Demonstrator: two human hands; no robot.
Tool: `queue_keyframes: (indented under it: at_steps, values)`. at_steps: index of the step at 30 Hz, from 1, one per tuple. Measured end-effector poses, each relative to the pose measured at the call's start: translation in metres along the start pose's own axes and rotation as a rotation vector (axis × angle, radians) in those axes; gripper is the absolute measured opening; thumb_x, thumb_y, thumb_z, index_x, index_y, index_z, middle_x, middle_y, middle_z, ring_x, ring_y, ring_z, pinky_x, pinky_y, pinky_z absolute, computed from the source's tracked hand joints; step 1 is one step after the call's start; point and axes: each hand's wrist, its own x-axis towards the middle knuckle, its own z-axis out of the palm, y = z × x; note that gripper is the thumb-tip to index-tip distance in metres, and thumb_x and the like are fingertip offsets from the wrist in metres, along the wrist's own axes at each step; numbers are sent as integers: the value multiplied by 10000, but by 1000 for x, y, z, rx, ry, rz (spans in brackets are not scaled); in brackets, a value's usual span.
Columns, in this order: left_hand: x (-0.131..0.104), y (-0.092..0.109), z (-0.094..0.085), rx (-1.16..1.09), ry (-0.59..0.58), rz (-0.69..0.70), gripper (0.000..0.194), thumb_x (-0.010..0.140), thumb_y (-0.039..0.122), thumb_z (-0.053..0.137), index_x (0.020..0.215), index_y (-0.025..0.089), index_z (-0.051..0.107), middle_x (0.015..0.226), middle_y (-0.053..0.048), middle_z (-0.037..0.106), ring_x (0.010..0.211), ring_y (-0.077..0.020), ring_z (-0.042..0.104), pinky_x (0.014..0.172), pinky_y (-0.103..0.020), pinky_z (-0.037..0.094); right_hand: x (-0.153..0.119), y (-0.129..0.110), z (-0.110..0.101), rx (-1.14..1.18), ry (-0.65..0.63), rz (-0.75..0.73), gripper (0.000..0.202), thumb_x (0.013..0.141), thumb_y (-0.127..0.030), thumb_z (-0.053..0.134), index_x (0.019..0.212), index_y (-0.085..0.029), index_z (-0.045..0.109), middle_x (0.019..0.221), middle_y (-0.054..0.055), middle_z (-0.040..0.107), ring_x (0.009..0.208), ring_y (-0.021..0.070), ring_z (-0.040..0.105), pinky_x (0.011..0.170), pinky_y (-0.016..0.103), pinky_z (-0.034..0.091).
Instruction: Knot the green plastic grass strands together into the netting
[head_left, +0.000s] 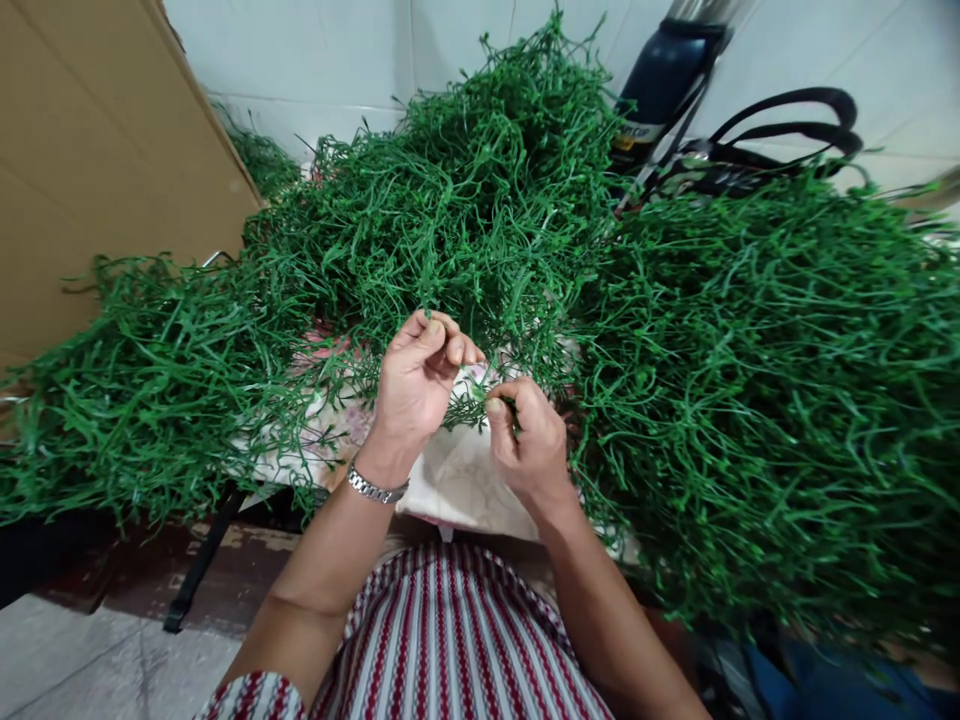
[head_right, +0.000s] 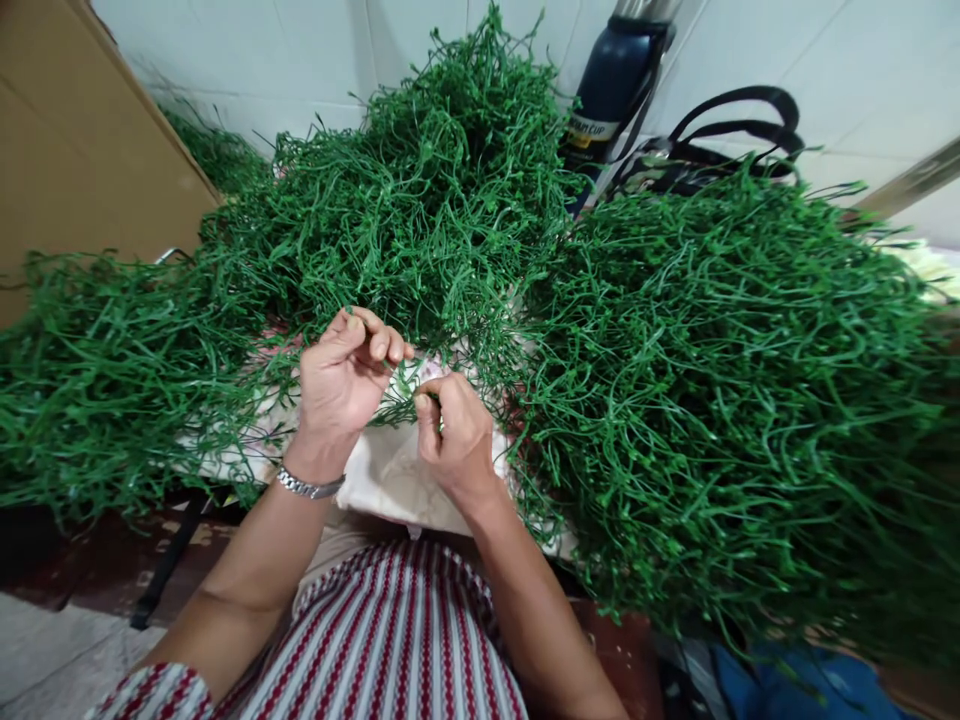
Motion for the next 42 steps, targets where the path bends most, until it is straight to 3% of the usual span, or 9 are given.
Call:
queue_keyframes:
  at_steps: [5, 12, 22, 27, 30, 32, 37, 40, 42]
  values:
    - [-20, -2, -2, -10, -45, -39, 59, 777, 159, 541, 775, 176, 597, 684, -15, 580, 706, -136, 589, 723, -266, 472, -5, 1, 7, -189, 74, -179, 72, 855, -142, 422, 826, -170, 482, 704, 48, 510, 676, 153, 459, 617, 276, 364]
    - [-42, -24, -14, 173, 126, -25, 34, 688, 120, 633, 692, 153, 637, 731, -5, 615, 705, -90, 563, 704, -193, 439, -7, -5, 16, -239, -60, -173, 132, 863, -164, 407, 798, -169, 522, 718, 59, 526, 706, 173, 476, 633, 291, 374]
    - [-44, -2, -31, 137, 175, 32, 61, 763, 180, 568, 754, 162, 626, 659, -23, 659, 697, -143, 639, 788, -299, 476, -4, 2, -17, 70, -41, 100, 157, 898, -199, 372, 778, -183, 472, 720, 20, 492, 676, 129, 477, 641, 267, 390]
    - [-40, 12, -32, 119, 163, 32, 55, 776, 203, 567, 758, 171, 608, 620, -15, 661, 676, -163, 658, 830, -371, 491, -6, 9, -29, 126, -31, 119, 185, 909, -240, 369, 792, -195, 505, 786, 39, 559, 904, 181, 531, 779, 316, 406]
    - [-40, 14, -28, 121, 130, 21, 56, 779, 198, 567, 754, 168, 607, 621, -19, 666, 672, -165, 659, 855, -391, 485, -4, 5, -28, 214, -41, 158, 138, 912, -238, 378, 867, -207, 505, 668, -4, 523, 629, 123, 521, 605, 255, 404]
    - [-41, 14, -25, 136, 91, 17, 59, 779, 192, 567, 757, 164, 613, 640, -29, 677, 717, -173, 664, 877, -385, 472, -1, -1, -25, 194, -68, 151, 142, 910, -240, 388, 929, -210, 526, 673, -10, 537, 525, 98, 460, 553, 244, 380]
    - [-44, 13, -18, 233, -8, 60, 68, 767, 219, 595, 744, 169, 634, 598, -26, 665, 939, -221, 642, 949, -391, 413, 11, -14, -12, 145, -271, 57, 189, 879, -268, 470, 1020, -188, 566, 862, 32, 629, 682, 113, 551, 630, 228, 400]
    - [-46, 16, -12, 300, -87, 77, 88, 763, 238, 607, 731, 166, 646, 617, -30, 666, 957, -237, 637, 962, -414, 402, 15, -16, -6, 175, -441, 3, 143, 860, -273, 504, 889, -174, 602, 693, -13, 585, 594, 88, 500, 583, 205, 367]
    - [-45, 21, -9, 339, -108, 119, 93, 756, 250, 622, 728, 165, 649, 626, -27, 661, 921, -229, 650, 975, -414, 398, 16, -13, -4, 215, -428, 27, 177, 863, -278, 497, 768, -165, 595, 598, -33, 518, 528, 71, 439, 532, 196, 333]
